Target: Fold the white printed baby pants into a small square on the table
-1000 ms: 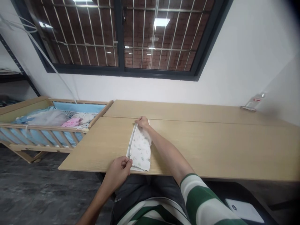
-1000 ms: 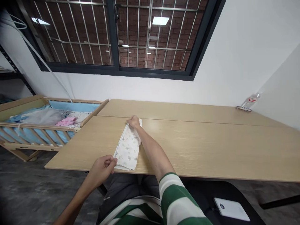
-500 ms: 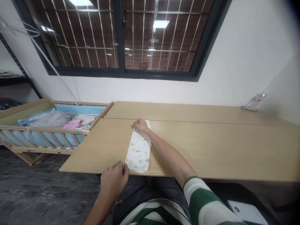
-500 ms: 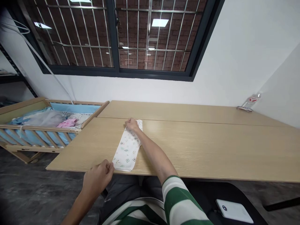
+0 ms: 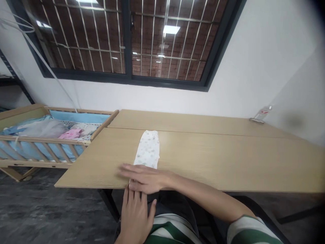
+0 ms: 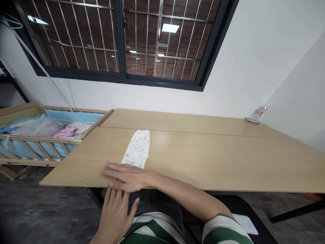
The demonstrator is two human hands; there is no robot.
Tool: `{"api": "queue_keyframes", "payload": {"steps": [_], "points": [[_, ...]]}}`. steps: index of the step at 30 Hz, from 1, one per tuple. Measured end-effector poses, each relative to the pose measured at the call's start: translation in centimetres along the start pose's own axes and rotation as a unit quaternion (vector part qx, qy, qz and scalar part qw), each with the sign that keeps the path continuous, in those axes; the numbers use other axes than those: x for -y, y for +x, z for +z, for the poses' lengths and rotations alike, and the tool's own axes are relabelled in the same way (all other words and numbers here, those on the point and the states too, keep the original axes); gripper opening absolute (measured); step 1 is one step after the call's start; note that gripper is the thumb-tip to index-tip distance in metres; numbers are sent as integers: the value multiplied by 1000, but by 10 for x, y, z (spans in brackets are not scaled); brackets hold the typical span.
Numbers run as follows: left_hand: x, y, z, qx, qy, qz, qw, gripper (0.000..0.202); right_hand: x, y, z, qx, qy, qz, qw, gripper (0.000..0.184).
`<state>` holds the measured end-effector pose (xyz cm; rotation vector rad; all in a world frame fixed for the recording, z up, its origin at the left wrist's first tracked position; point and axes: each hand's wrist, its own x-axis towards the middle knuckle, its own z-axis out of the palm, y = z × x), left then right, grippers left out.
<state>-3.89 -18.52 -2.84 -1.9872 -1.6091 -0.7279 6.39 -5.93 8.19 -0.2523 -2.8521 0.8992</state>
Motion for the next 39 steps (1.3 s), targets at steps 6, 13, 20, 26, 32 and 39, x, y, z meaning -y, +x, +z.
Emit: {"api": "queue_keyframes", "payload": {"steps": [6, 13, 20, 26, 32, 39], "points": [[5, -7, 4, 36, -16, -8, 999, 41, -17, -5, 17, 51, -29, 39, 998, 60], [1, -3, 0, 39, -40, -38, 998, 55, -69, 10, 1, 35, -82, 93, 992, 60], [0, 2, 5, 36, -19, -44, 998, 47, -133, 23, -27, -12, -142, 167, 976, 65], [2, 6, 3, 46, -15, -47, 998, 39, -183, 31, -54, -52, -169, 251, 952, 65], [1, 6, 1, 51, -18, -51, 997, 38, -216, 31, -72, -89, -200, 314, 924, 70], [-1, 5, 1, 53, -19, -48, 997, 38, -225, 29, -70, -160, -203, 333, 907, 64]]}}
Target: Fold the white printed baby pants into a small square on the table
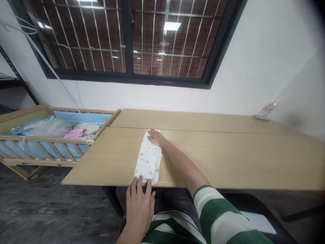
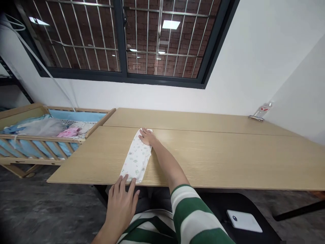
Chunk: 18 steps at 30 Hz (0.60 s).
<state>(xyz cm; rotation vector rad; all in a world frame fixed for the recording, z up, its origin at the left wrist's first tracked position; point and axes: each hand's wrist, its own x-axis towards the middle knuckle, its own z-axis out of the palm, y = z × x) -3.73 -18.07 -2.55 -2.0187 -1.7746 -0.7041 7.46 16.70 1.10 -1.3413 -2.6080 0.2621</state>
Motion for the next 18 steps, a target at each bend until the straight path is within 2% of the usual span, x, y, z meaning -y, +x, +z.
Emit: {"api": "queue_keyframes", "payload": {"steps": [7, 10, 13, 15, 18], "points": [[-23, -3, 0, -4, 3, 35, 999, 48, 3, -13, -15, -61, 9, -18, 998, 49], [-22, 0, -2, -9, -22, 36, 999, 47, 9, -24, -24, -92, 7, -37, 995, 44], [-7, 6, -5, -15, -83, 48, 995, 38, 19, -51, -32, -150, 37, -57, 986, 40], [9, 10, -5, -10, -128, 61, 990, 32, 29, -81, -40, -172, 91, -73, 978, 36], [34, 16, -4, 20, -171, 98, 980, 30, 50, -141, -53, -115, 179, -102, 972, 29]]}}
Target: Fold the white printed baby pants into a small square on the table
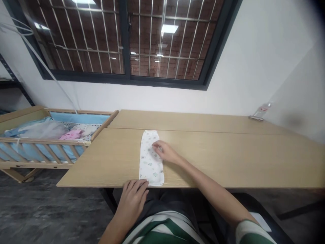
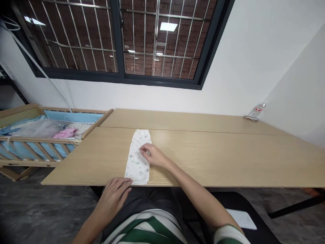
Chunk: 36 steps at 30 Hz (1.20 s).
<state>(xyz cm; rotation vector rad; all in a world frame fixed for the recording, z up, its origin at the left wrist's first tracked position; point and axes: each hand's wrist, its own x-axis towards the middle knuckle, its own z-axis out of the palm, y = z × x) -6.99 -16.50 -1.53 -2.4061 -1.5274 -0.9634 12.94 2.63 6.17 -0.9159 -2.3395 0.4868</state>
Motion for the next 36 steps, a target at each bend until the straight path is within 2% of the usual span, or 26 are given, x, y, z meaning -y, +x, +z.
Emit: {"api": "queue_keyframes", "payload": {"steps": [3, 6, 8, 11, 15, 21, 25, 29, 32, 36], "points": [[19, 1, -4, 27, -20, 50, 998, 30, 38, -53, -12, 101, 41, -14, 994, 29], [28, 3, -6, 36, -29, 71, 996, 33, 58, -96, -11, 180, 7, -39, 983, 41], [30, 5, -7, 32, -34, 74, 996, 34, 59, -115, -4, 179, -27, -49, 982, 46], [30, 7, -7, 22, -45, 73, 996, 31, 52, -130, 10, 126, -63, -71, 988, 46], [29, 8, -9, 12, -64, 86, 994, 29, 48, -137, 23, 76, -88, -88, 989, 42], [20, 6, -19, 27, -79, 125, 989, 23, 59, -150, 21, 36, -52, -35, 997, 36], [7, 7, -31, 12, -95, 133, 986, 24, 78, -155, 1, 51, -12, 23, 998, 31], [-4, 20, -51, 6, -114, 136, 984, 24, 96, -149, -26, 70, 32, 44, 996, 28], [-4, 40, -65, -1, -130, 158, 979, 23, 101, -138, -44, 53, 51, 44, 996, 27], [12, 83, -75, -34, -116, 169, 978, 20, 92, -111, -61, 0, 62, 38, 997, 26]]}}
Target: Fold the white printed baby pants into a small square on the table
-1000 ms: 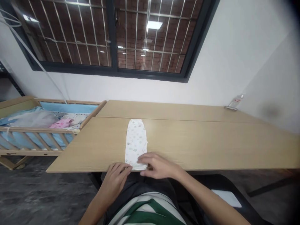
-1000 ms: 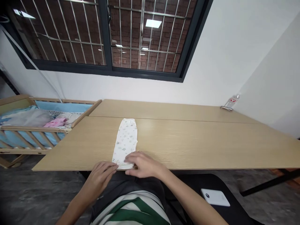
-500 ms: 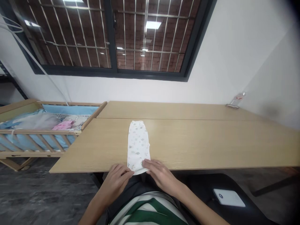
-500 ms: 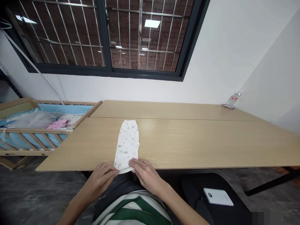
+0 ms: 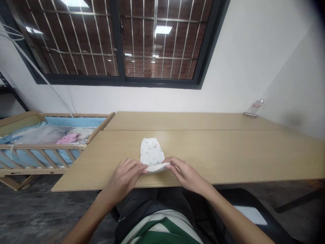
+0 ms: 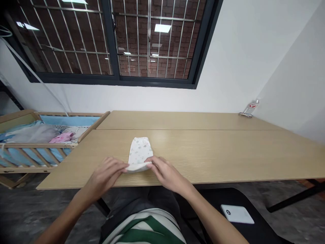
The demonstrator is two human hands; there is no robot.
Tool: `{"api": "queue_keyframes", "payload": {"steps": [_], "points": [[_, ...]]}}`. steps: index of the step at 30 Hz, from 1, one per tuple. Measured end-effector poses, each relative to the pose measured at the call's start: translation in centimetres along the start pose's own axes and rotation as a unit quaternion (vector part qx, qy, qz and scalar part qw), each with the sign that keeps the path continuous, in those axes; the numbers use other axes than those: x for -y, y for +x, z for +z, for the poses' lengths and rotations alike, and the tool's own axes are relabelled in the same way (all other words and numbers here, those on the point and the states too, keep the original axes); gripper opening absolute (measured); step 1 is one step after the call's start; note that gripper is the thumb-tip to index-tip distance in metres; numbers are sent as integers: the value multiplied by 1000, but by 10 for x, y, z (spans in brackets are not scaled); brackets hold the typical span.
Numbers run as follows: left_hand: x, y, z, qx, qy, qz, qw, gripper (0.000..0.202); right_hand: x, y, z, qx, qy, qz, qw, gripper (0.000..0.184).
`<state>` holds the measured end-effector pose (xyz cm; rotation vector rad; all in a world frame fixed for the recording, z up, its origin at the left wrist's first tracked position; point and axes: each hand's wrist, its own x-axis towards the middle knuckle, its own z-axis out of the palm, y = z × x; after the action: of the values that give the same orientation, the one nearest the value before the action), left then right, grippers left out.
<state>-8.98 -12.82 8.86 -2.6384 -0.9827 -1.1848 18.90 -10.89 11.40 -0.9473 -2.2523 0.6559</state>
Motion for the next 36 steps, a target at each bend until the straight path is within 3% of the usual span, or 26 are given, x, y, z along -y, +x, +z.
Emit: {"api": "queue_keyframes", "payload": {"steps": [3, 5, 10, 14, 19, 23, 27, 29, 32, 36], "points": [[32, 35, -1, -9, 35, -30, 999, 19, -15, 35, -9, -34, 16, -9, 999, 27], [54, 61, 4, 19, 41, -78, 996, 21, -32, 65, -11, -58, 25, -10, 998, 27], [102, 113, 38, 110, 59, -247, 961, 26, -97, 141, 2, -125, 36, 41, 991, 26], [131, 124, 73, 139, 94, -310, 936, 27, -145, 175, 28, -139, 25, 125, 982, 22], [145, 122, 98, 179, 120, -356, 909, 26, -175, 182, 49, -132, 8, 160, 978, 17], [124, 119, 98, 165, 143, -341, 915, 28, -183, 180, 48, -125, -3, 164, 979, 20], [64, 95, 97, 149, 160, -300, 929, 39, -174, 177, 43, -140, -11, 152, 978, 40], [29, 74, 103, 150, 163, -276, 935, 45, -160, 172, 44, -120, -13, 111, 986, 48], [-11, 44, 117, 143, 197, -266, 933, 56, -126, 158, 47, -7, -27, -4, 1000, 58], [-26, 20, 130, 147, 199, -304, 920, 57, -77, 130, 58, 172, -32, -90, 981, 66]]}}
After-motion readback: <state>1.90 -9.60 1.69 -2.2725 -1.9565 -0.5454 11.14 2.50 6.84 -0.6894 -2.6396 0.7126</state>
